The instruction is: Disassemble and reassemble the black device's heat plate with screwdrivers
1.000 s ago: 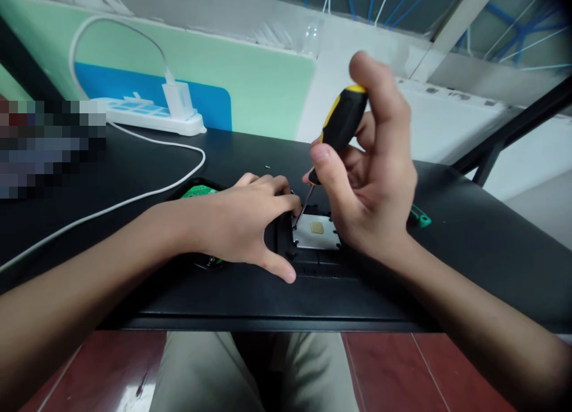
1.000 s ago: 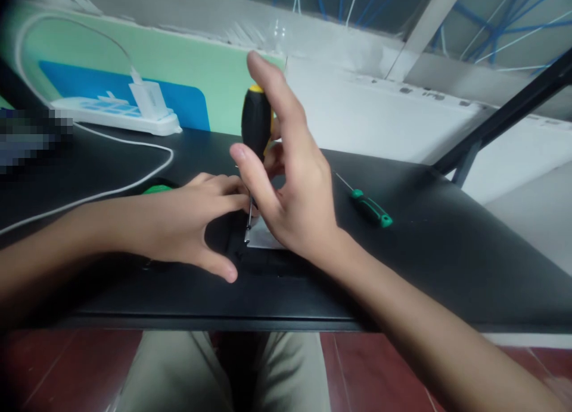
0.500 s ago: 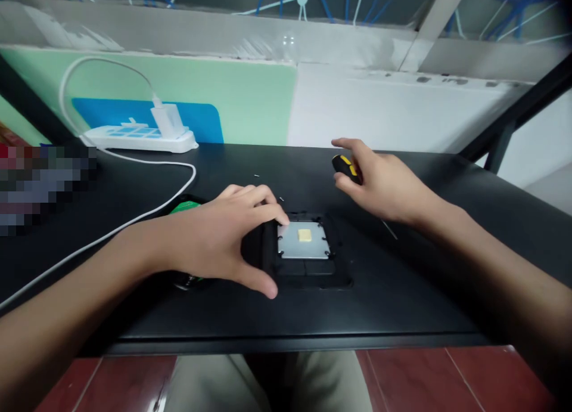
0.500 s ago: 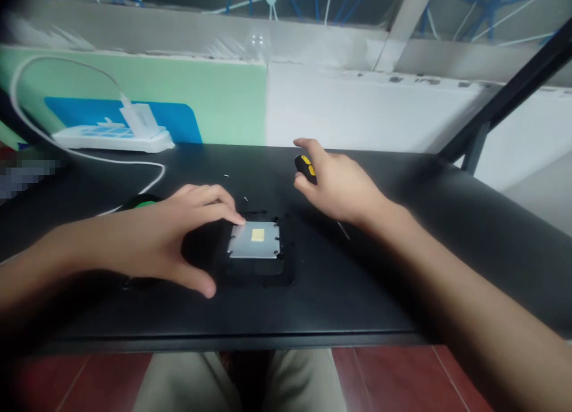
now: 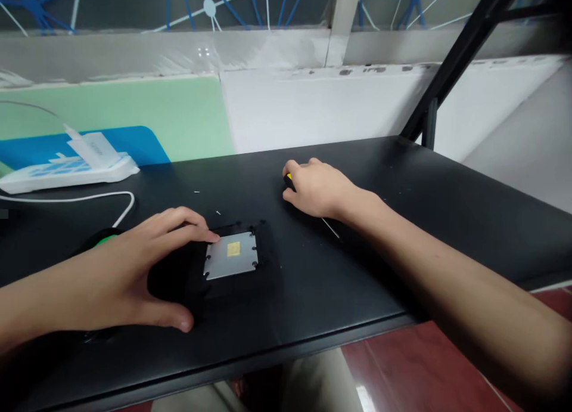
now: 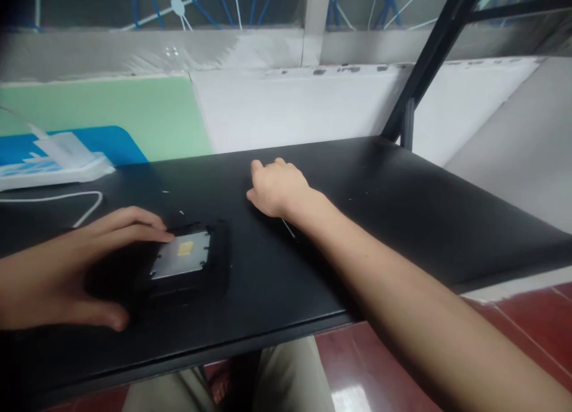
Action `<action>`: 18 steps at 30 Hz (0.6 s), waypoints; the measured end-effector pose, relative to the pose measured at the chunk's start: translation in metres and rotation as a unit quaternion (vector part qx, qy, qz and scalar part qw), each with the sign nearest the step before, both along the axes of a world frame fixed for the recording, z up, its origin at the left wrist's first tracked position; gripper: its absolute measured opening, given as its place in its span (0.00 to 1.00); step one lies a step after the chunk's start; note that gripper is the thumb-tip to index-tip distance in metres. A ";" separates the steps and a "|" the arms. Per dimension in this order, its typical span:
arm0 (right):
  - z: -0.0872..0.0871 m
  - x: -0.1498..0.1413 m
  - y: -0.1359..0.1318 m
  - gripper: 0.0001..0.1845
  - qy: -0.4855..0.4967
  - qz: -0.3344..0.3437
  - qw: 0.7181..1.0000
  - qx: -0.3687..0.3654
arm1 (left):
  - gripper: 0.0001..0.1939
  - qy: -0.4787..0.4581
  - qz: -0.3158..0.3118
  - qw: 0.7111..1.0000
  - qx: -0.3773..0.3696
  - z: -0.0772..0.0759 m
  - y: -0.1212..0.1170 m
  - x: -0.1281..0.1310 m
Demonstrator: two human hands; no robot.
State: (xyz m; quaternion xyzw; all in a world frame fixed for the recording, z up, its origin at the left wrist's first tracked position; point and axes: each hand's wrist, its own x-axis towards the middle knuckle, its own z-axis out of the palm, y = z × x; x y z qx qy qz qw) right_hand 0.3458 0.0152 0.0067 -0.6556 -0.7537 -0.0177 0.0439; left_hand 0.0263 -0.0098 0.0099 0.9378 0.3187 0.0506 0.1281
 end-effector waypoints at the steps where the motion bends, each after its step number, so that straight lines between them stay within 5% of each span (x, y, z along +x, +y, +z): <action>1: 0.000 0.000 0.000 0.26 0.002 0.001 1.000 0.001 | 0.40 0.009 -0.024 1.000 -0.007 0.001 0.001 0.000; 10: -0.004 0.002 0.002 0.29 0.035 -0.004 0.998 0.055 | 0.36 0.017 -0.022 0.999 -0.042 0.014 -0.009 0.015; 18: -0.001 0.000 0.002 0.31 0.070 -0.007 0.990 0.123 | 0.35 0.052 -0.051 0.996 -0.054 0.025 -0.013 0.054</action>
